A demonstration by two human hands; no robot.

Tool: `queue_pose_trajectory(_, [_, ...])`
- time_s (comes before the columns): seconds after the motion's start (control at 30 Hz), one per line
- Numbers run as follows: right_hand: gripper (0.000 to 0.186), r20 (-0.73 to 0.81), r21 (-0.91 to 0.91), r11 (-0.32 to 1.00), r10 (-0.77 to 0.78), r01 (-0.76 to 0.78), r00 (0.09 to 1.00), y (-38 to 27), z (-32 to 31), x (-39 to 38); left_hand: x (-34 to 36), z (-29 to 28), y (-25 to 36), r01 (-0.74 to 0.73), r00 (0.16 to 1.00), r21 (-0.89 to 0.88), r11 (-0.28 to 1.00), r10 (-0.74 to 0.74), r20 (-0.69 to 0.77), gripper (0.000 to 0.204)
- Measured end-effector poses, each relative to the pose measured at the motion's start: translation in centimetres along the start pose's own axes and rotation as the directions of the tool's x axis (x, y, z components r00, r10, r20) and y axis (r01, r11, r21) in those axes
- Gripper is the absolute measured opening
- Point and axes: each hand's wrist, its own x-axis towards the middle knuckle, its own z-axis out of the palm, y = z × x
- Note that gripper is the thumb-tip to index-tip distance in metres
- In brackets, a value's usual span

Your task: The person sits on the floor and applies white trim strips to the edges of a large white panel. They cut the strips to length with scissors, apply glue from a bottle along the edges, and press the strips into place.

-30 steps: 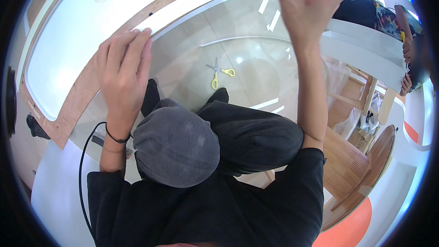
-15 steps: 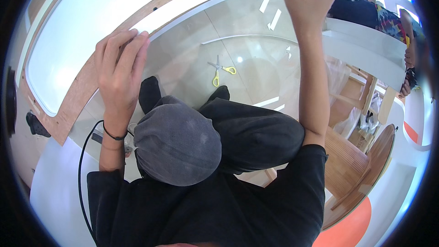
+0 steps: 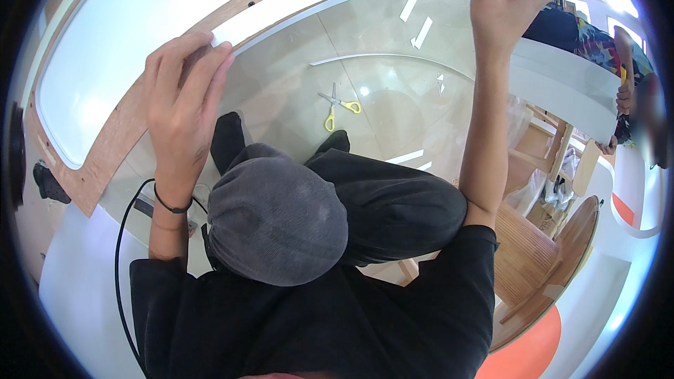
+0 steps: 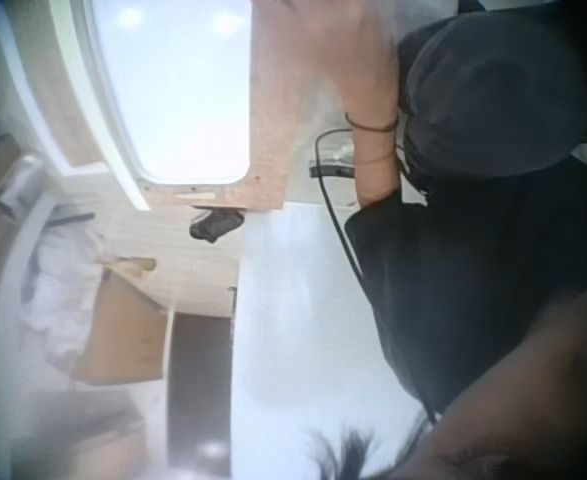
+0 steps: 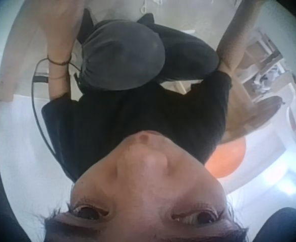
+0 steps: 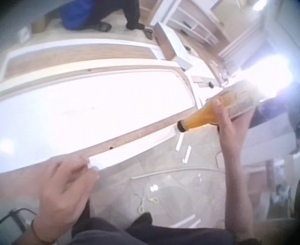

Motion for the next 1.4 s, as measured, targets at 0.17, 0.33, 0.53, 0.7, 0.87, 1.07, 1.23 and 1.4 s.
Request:
queue_pose_trajectory(0.17, [0.074,-0.127,0.068,0.997,0.040,-0.031,0.991,3.7,-0.8,-1.5,0.0,0.1,-0.1,-0.023,1.000,0.016,1.000,0.023,0.003,0.025])
queue_pose_trajectory(0.33, [0.071,-0.143,0.016,0.999,0.034,-0.032,0.989,2.5,0.1,-1.7,0.0,-0.3,-0.4,0.003,0.999,-0.029,1.000,-0.002,0.035,0.022])
queue_pose_trajectory(0.53, [0.039,-0.029,0.127,0.990,-0.060,0.063,0.998,-2.5,2.8,-3.5,-0.5,-0.9,-0.5,-0.031,0.999,0.061,0.998,0.029,0.038,0.019])
queue_pose_trajectory(0.7, [0.035,-0.037,0.354,0.922,0.183,-0.158,0.982,-2.4,3.6,-3.5,-0.8,-1.1,-0.8,-0.025,0.999,0.021,0.999,0.024,0.025,0.019])
queue_pose_trajectory(0.87, [0.038,0.003,0.412,0.839,0.387,-0.354,0.922,-0.9,3.4,-2.8,-0.8,-1.1,-0.9,-0.033,0.999,0.018,0.999,0.033,0.001,0.020])
queue_pose_trajectory(1.07, [0.039,0.009,0.412,0.887,0.226,-0.209,0.974,-1.1,3.5,-3.4,-0.9,-1.1,-1.1,-0.038,0.999,0.010,0.999,0.037,0.014,0.022])
queue_pose_trajectory(1.23, [0.060,-0.116,0.022,0.994,-0.107,0.111,0.987,-1.9,3.5,-2.4,-0.9,-1.1,-1.0,-0.033,0.999,0.028,0.999,0.033,0.014,0.022])
queue_pose_trajectory(1.4, [0.046,-0.077,0.094,0.991,-0.087,0.094,0.993,-5.0,4.6,-4.1,-0.8,-1.0,-1.0,-0.037,0.999,0.025,0.999,0.037,0.005,0.021])
